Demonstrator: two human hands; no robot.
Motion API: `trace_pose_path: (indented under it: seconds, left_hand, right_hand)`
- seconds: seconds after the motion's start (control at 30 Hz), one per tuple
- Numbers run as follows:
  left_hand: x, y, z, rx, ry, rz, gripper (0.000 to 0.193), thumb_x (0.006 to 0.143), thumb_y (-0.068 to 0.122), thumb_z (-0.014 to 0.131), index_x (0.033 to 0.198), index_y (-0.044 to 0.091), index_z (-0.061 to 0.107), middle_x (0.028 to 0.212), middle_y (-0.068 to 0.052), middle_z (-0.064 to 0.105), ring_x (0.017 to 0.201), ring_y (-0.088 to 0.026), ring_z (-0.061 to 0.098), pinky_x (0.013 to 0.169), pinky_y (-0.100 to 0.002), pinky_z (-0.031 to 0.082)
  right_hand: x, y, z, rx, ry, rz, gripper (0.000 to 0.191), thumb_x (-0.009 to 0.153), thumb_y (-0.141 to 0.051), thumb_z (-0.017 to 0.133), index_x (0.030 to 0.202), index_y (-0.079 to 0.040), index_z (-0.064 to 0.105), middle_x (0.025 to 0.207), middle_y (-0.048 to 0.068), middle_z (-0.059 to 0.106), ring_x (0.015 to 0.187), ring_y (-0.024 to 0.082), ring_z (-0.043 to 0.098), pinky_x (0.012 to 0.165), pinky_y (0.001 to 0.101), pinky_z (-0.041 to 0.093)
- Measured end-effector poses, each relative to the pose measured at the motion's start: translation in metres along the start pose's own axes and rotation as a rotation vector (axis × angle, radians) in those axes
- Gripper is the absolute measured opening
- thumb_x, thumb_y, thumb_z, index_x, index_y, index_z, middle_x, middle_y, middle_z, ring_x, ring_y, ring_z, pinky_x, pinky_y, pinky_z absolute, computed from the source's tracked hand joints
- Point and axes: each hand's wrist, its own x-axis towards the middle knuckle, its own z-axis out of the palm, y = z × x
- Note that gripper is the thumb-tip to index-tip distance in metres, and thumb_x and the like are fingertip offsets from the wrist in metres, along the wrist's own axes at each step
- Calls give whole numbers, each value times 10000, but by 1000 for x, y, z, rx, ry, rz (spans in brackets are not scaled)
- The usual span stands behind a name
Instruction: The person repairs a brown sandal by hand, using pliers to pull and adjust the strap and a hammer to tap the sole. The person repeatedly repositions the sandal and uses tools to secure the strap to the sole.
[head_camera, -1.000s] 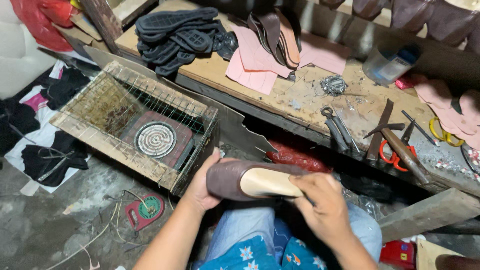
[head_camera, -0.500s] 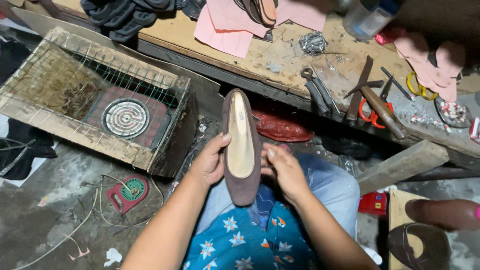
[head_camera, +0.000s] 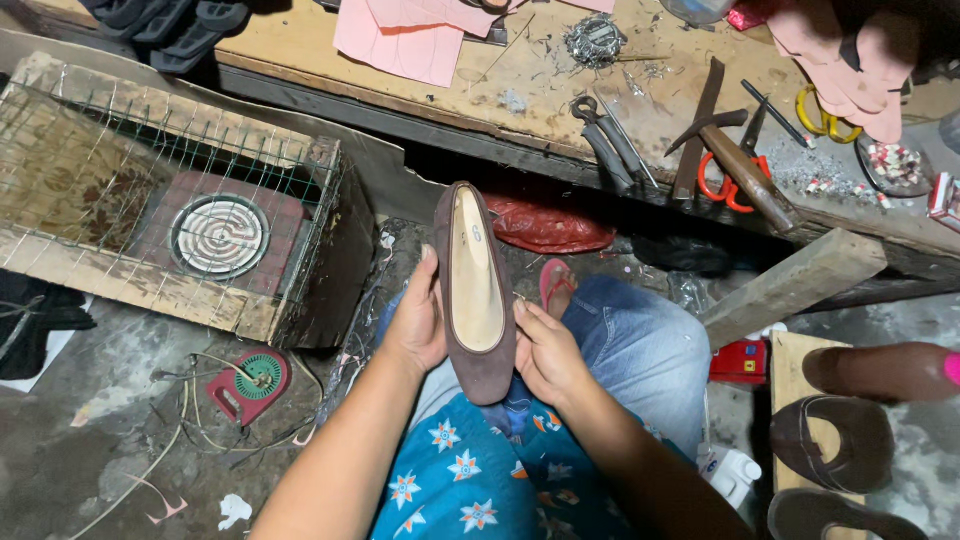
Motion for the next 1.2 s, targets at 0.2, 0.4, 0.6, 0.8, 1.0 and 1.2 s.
trace_pose_path:
  seconds: [0.2, 0.4, 0.6, 0.8, 1.0, 1.2]
  left_hand:
    - [3, -4, -6, 9, 45, 11, 648, 983, 544, 529, 1422, 67, 541, 1320, -123, 667, 1181, -259, 653, 1054, -442, 500]
    - [-2, -16, -6, 161, -5, 186, 599, 980, 329, 659, 1476, 64, 456, 1377, -91, 603, 1268, -238, 577, 1118, -428, 436]
    - [-7, -27, 7, 251, 13, 295, 715, 881, 70, 724, 1511, 99, 387, 1410, -67, 561, 1315, -217, 540, 1159, -403, 401]
    - [0, -16, -2, 232, -41, 260, 668, 862, 47, 750, 1454, 68, 442, 1359, -77, 604, 1278, -222, 577, 1148, -415, 416]
    - [2, -14, -5, 254, -41, 195, 582, 891, 75, 752, 1412, 44, 496, 1321, -90, 624, 1232, -211, 599, 1115, -405, 448]
    - [-4, -14, -15, 112, -33, 88, 575, 931, 245, 715, 1420, 39, 495, 1336, -110, 631, 1236, -238, 611, 1103, -420, 466]
  right_hand:
    - [3, 2, -7, 14, 16, -12, 287, 1073, -212, 490, 1250, -14, 598, 1189, 101, 708, 1087, 194, 690, 971, 339, 537]
    - [28, -3, -11, -418, 249, -161, 346, 1070, -297, 517, 1081, 6, 682, 1032, 93, 730, 930, 159, 671, 849, 295, 527]
    - [71, -5, -10, -898, 508, -304, 489, 1061, -395, 509, 785, -11, 631, 790, 64, 625, 750, 148, 555, 712, 303, 427]
    - [82, -5, -9, -731, 463, -293, 420, 1016, -373, 572, 777, -30, 619, 751, 32, 577, 708, 139, 504, 662, 319, 426]
    - [69, -8, -4, -530, 434, -103, 459, 1010, -395, 527, 1132, 10, 705, 1056, 91, 733, 954, 185, 670, 831, 298, 519]
    - [33, 0, 4, -408, 252, -101, 546, 1026, -437, 461, 1308, 2, 623, 1228, 107, 712, 1086, 183, 684, 928, 303, 538]
